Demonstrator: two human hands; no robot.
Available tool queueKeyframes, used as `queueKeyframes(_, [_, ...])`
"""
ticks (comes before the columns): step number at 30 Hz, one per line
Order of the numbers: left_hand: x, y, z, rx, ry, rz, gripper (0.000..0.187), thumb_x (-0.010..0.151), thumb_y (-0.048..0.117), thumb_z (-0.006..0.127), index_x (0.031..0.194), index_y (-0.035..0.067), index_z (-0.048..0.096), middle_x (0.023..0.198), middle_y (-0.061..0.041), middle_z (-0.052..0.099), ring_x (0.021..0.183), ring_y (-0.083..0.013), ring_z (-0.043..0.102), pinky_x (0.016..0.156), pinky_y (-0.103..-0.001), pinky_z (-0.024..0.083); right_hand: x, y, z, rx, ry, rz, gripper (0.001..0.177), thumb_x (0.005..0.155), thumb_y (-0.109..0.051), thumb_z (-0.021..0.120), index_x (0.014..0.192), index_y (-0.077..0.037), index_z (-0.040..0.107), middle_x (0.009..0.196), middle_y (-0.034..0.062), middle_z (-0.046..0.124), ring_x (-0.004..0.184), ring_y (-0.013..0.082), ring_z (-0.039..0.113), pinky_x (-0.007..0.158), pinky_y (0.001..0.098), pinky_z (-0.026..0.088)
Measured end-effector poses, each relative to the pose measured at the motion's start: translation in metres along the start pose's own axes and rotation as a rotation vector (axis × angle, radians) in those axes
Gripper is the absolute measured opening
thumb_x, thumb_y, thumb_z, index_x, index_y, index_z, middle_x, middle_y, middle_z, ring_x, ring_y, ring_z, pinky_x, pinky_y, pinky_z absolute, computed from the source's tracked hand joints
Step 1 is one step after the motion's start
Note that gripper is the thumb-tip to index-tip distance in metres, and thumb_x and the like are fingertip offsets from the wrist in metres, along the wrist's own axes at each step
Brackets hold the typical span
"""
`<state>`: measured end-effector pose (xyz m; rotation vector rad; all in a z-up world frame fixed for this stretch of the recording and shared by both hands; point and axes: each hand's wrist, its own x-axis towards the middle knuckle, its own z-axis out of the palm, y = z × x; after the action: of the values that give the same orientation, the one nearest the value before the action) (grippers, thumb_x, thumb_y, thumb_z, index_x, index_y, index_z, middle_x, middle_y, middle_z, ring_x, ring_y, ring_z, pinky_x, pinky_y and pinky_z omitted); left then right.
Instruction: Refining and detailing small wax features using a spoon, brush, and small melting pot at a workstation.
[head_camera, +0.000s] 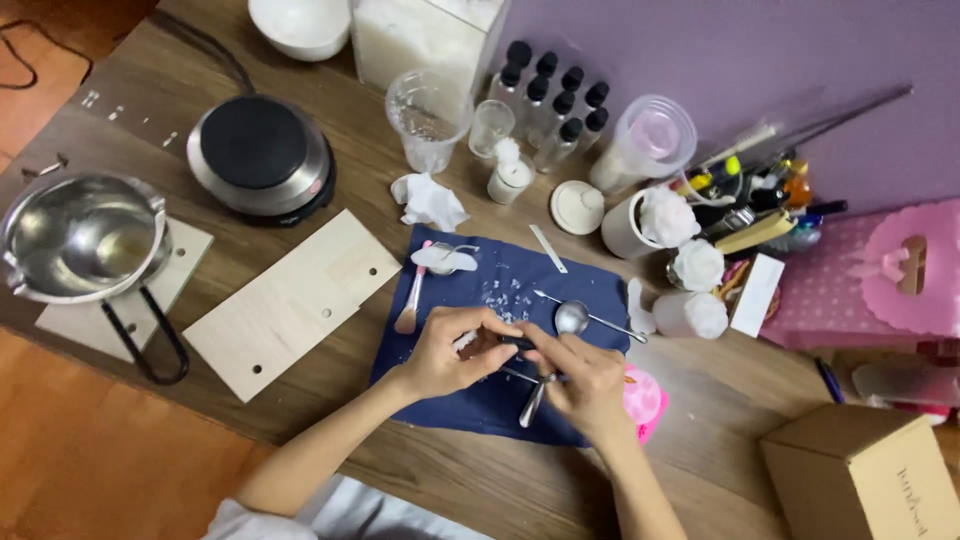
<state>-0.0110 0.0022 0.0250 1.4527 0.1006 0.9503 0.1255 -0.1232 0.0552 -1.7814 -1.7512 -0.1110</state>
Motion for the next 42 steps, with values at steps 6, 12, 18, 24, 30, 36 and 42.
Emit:
queueKeyframes(6, [-0.002,0.029,-0.040,0.313,0.308,-0.115,0.010,0.082,0.010,0.064,0.089,0.004,0.069,0.055,-0.006,0.063,0.048,-0.0136,0.058,0.045,-0.023,0.047,0.013,-0.015,-0.027,0.156,-0.134,0.284,0.026,0.085,-0.008,0.059,0.108,-0.011,0.070,0.075,0.0121,0.070,0.055,0.0294,0.063,0.052,0.0343,0.050])
queueKeyframes(12, [-0.031,0.013,-0.098,1.267,0.062,-0.489,0.012,0.086,0.023,0.058,0.090,0.012,0.058,0.058,-0.007,0.062,0.056,-0.0344,0.062,0.051,-0.047,0.046,0.002,-0.022,-0.029,0.211,-0.317,0.207,0.046,0.080,0.008,0.052,0.122,-0.010,0.060,0.078,0.0000,0.048,0.068,0.0128,0.048,0.068,0.0207,0.040])
queueKeyframes(18, [-0.038,0.005,-0.110,1.287,0.072,-0.640,0.015,0.081,0.029,0.057,0.091,0.018,0.058,0.069,-0.011,0.066,0.069,-0.0430,0.062,0.056,-0.054,0.046,0.024,-0.054,-0.009,0.187,-0.255,0.157,0.029,0.092,-0.026,0.050,0.118,-0.019,0.062,0.102,0.0017,0.072,0.072,0.0109,0.068,0.066,0.0208,0.046])
queueKeyframes(24, [-0.039,0.025,-0.119,1.090,0.174,-0.750,0.016,0.082,0.032,0.059,0.092,0.020,0.066,0.061,-0.007,0.067,0.069,-0.0359,0.068,0.067,-0.046,0.053,0.115,-0.110,0.042,0.560,-0.129,0.118,0.028,0.091,-0.006,0.051,0.117,0.001,0.059,0.081,0.0205,0.068,0.059,0.0270,0.069,0.082,0.0421,0.052])
queueKeyframes(30, [-0.065,0.000,-0.131,1.042,0.520,-0.362,0.007,0.082,0.020,0.065,0.086,0.016,0.066,0.046,-0.003,0.051,0.050,-0.0263,0.063,0.051,-0.033,0.051,0.146,-0.097,0.157,0.158,-0.183,0.255,0.017,0.091,-0.022,0.055,0.102,-0.009,0.054,0.059,0.0099,0.064,0.060,0.0360,0.066,0.064,0.0455,0.053])
queueKeyframes(36, [-0.071,-0.011,-0.137,1.113,0.631,-0.296,0.007,0.080,0.021,0.068,0.086,0.018,0.067,0.041,-0.001,0.043,0.043,-0.0229,0.058,0.048,-0.033,0.049,0.148,-0.098,0.175,-0.042,-0.218,0.330,0.021,0.088,-0.036,0.057,0.090,-0.016,0.060,0.053,0.0102,0.062,0.057,0.0344,0.067,0.057,0.0397,0.053])
queueKeyframes(42, [-0.071,-0.006,-0.135,1.166,0.591,-0.329,0.006,0.081,0.024,0.067,0.085,0.020,0.066,0.041,0.000,0.045,0.042,-0.0242,0.058,0.046,-0.035,0.048,0.147,-0.086,0.183,-0.089,-0.241,0.347,0.023,0.088,-0.040,0.054,0.093,-0.019,0.062,0.054,0.0153,0.060,0.061,0.0388,0.066,0.058,0.0441,0.053])
